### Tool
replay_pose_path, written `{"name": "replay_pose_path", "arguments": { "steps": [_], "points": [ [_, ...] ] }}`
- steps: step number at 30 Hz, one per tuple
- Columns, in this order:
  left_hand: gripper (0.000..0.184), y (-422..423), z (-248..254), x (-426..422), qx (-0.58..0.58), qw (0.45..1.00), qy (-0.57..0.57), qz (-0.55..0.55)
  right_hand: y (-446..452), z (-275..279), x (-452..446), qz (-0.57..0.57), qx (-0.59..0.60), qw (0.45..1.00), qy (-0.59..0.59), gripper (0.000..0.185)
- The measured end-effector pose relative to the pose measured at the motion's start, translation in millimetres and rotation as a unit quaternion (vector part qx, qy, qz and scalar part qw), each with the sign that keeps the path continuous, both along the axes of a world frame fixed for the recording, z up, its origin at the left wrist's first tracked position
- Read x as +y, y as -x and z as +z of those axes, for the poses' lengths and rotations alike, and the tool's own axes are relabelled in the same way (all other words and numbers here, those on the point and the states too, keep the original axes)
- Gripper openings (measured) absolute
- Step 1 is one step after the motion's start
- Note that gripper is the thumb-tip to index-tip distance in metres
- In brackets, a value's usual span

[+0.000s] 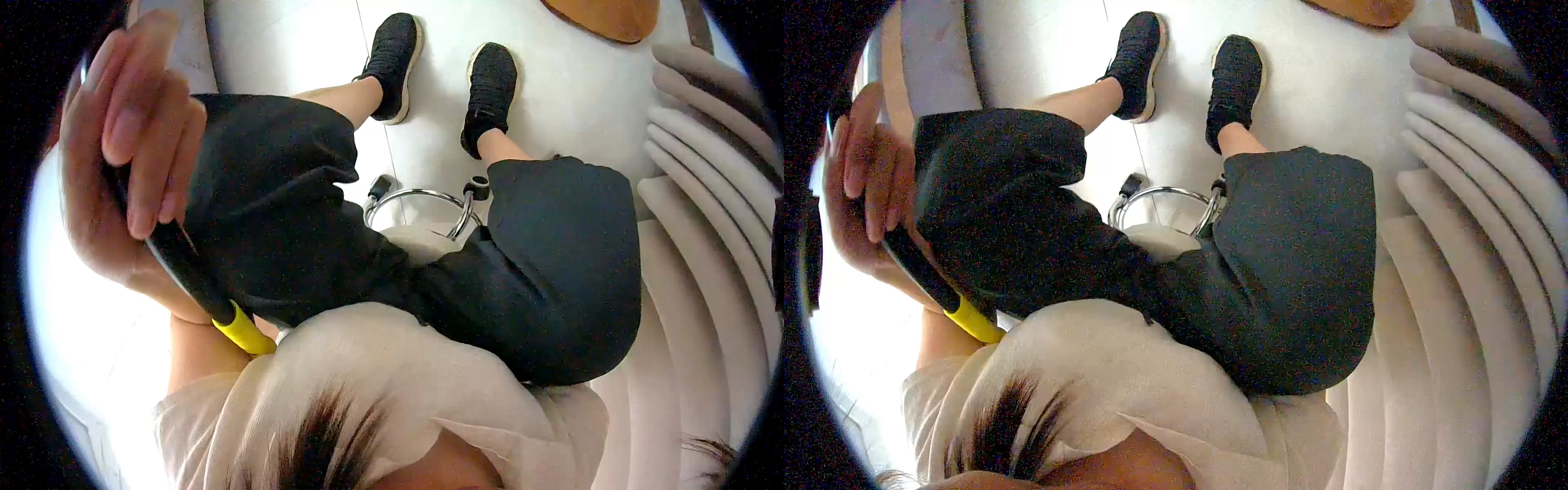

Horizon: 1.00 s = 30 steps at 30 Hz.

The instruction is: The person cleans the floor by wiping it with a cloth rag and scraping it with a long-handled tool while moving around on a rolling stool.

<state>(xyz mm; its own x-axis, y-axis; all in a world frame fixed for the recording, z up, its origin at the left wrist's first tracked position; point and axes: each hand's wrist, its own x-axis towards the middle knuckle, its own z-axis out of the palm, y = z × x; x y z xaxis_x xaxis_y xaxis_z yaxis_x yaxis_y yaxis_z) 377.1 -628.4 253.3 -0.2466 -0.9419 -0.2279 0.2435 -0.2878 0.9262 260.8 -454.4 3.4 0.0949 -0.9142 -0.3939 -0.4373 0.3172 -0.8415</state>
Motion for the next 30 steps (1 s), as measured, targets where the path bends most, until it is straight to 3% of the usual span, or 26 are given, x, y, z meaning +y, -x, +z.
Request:
{"name": "replay_pose_path", "arguments": {
  "steps": [5, 8, 11, 13, 14, 16, 17, 19, 21, 22, 24, 27, 30],
  "points": [
    [0.026, -65, -49, -15, 0.133, 0.974, 0.012, -0.185, -6, -27, -8, 0.004, 0.032, 0.999, -0.026, 0.078],
    [0.022, -56, -72, -48, 0.105, 0.982, -0.011, -0.157, 5, -39, -26, 0.011, 0.038, 0.997, -0.059, 0.077],
    [0.020, -61, -88, -56, 0.029, 0.999, -0.039, -0.013, 5, -48, -36, 0.022, 0.043, 0.996, -0.071, 0.077],
    [0.019, -41, -100, -39, -0.169, 0.975, 0.005, 0.144, 1, -56, -37, 0.027, 0.045, 0.996, -0.069, 0.076],
    [0.018, -67, -121, -33, -0.092, 0.993, -0.021, 0.072, -8, -70, -38, 0.032, 0.052, 0.996, -0.066, 0.076],
    [0.022, -100, -152, 0, -0.060, 0.991, -0.090, 0.080, -35, -83, -21, 0.044, 0.069, 0.995, -0.049, 0.076],
    [0.021, -148, -183, 28, -0.004, 0.994, -0.106, 0.030, -49, -92, -15, 0.050, 0.077, 0.995, -0.042, 0.076],
    [0.022, -143, -214, 58, -0.136, 0.985, -0.043, 0.102, -65, -110, -9, 0.051, 0.081, 0.995, -0.030, 0.076],
    [0.029, -154, -225, 53, -0.208, 0.964, -0.121, 0.111, -75, -123, -15, 0.074, 0.077, 0.994, -0.034, 0.075],
    [0.038, -164, -240, 57, -0.213, 0.958, -0.149, 0.118, -78, -132, -16, 0.078, 0.078, 0.993, -0.035, 0.075],
    [0.040, -184, -265, 58, -0.096, 0.976, -0.174, 0.087, -86, -142, -23, 0.086, 0.081, 0.992, -0.036, 0.075],
    [0.042, -216, -300, 49, -0.043, 0.979, -0.186, 0.076, -96, -156, -37, 0.104, 0.092, 0.989, -0.049, 0.074],
    [0.041, -243, -313, 27, -0.104, 0.974, -0.183, 0.086, -110, -165, -59, 0.114, 0.107, 0.986, -0.050, 0.074]
  ]
}}
